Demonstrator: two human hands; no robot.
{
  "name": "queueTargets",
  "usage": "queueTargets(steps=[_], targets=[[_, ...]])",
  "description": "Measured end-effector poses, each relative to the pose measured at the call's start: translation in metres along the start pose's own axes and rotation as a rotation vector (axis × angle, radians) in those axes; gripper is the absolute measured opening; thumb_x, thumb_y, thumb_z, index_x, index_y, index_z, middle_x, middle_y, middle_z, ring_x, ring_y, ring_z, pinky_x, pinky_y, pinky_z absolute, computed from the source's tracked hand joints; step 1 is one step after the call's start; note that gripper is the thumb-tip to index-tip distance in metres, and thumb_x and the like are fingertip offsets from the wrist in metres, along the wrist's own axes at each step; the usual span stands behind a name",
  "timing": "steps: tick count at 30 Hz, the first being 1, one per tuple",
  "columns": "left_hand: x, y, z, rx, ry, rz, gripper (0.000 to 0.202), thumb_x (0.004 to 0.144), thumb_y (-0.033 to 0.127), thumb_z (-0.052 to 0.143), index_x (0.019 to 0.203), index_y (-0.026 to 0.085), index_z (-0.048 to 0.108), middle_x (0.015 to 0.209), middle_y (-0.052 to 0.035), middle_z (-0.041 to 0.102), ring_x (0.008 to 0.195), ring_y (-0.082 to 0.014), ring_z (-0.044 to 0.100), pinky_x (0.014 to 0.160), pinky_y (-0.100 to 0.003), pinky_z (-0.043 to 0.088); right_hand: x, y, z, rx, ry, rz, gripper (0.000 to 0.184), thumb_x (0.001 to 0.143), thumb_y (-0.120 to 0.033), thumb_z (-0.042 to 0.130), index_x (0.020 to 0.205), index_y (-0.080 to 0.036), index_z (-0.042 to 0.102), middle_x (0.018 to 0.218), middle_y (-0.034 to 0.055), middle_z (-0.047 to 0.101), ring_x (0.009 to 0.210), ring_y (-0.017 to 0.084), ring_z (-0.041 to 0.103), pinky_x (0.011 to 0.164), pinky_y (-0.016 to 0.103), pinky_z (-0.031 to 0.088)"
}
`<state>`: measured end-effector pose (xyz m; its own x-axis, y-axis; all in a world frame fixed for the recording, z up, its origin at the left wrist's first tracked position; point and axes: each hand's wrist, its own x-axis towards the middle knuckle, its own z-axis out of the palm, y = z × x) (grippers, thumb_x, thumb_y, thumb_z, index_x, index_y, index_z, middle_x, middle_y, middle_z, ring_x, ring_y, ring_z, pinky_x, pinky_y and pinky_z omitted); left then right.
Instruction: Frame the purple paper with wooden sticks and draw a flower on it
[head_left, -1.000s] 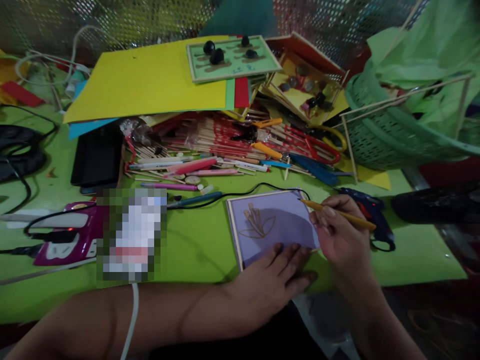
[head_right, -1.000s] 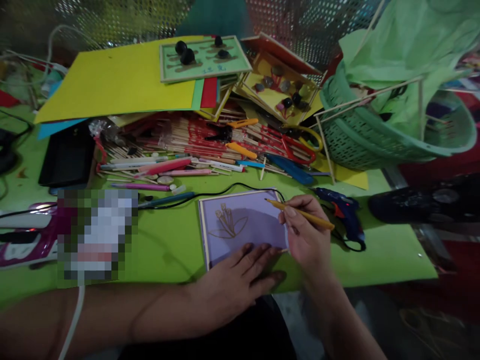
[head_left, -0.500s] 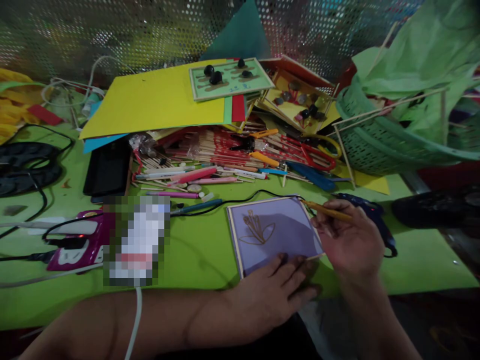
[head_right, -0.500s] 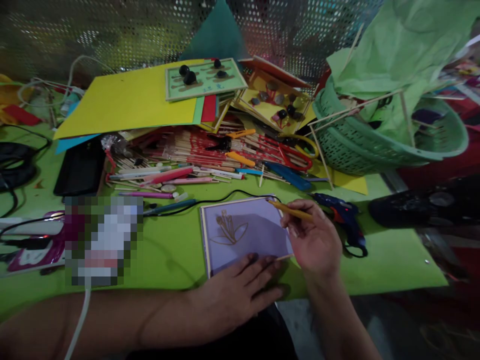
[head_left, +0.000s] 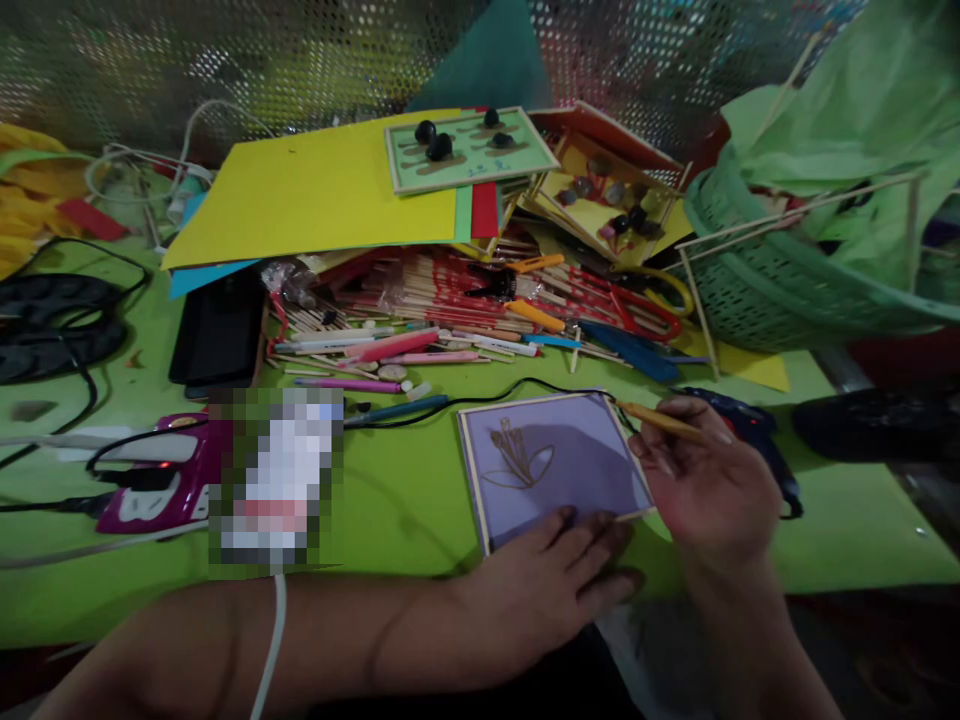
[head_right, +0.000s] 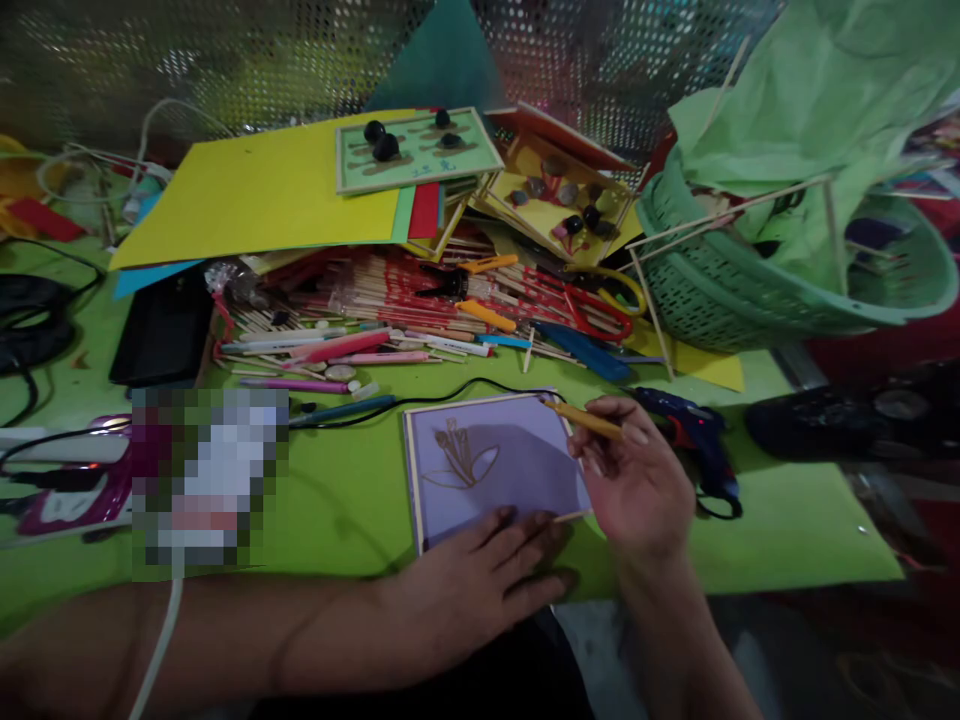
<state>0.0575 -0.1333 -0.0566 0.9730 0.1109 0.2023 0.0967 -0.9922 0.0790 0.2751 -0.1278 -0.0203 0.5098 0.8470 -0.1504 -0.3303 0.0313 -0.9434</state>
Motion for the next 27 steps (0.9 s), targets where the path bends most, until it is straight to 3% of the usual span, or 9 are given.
queueTargets(steps=[6, 13, 27], targets=[[-0.0006, -0.0003, -0.0021, -0.019, -0.028, 0.003, 0.049, 0.104, 0.026, 0.044, 0.153, 0.021, 0.043, 0.162, -0.0132, 0.039, 0.145, -0.0250, 0.043, 0.116, -0.041, 0.029, 0.0014, -0.0004, 0.0015, -0.014, -0.009, -0.029, 0.016, 0.076, -0.035, 0.069, 0.088, -0.024, 0.073, 0.074, 0.0022, 0.060, 0.065, 0.016, 0.058, 0.061, 0.030, 0.052], [-0.0008, 0.0002, 0.0015, -0.010, -0.016, 0.006, 0.050, 0.104, 0.024, 0.042, 0.154, 0.020, 0.041, 0.163, -0.0145, 0.037, 0.146, -0.0261, 0.042, 0.116, -0.042, 0.029, 0.0018, 0.0004, -0.0005, 0.021, -0.036, -0.013, 0.017, 0.074, -0.033, 0.075, 0.087, -0.023, 0.071, 0.065, -0.0019, 0.051, 0.058, 0.012, 0.044, 0.059, 0.026, 0.049], [0.0005, 0.0003, 0.0006, -0.004, -0.028, 0.015, 0.050, 0.104, 0.025, 0.044, 0.153, 0.021, 0.043, 0.163, -0.0143, 0.038, 0.145, -0.0254, 0.043, 0.115, -0.043, 0.031, 0.0015, -0.0009, 0.0022, -0.003, -0.016, 0.008, 0.014, 0.072, -0.033, 0.071, 0.084, -0.024, 0.071, 0.062, -0.0020, 0.048, 0.056, 0.013, 0.039, 0.059, 0.030, 0.046]])
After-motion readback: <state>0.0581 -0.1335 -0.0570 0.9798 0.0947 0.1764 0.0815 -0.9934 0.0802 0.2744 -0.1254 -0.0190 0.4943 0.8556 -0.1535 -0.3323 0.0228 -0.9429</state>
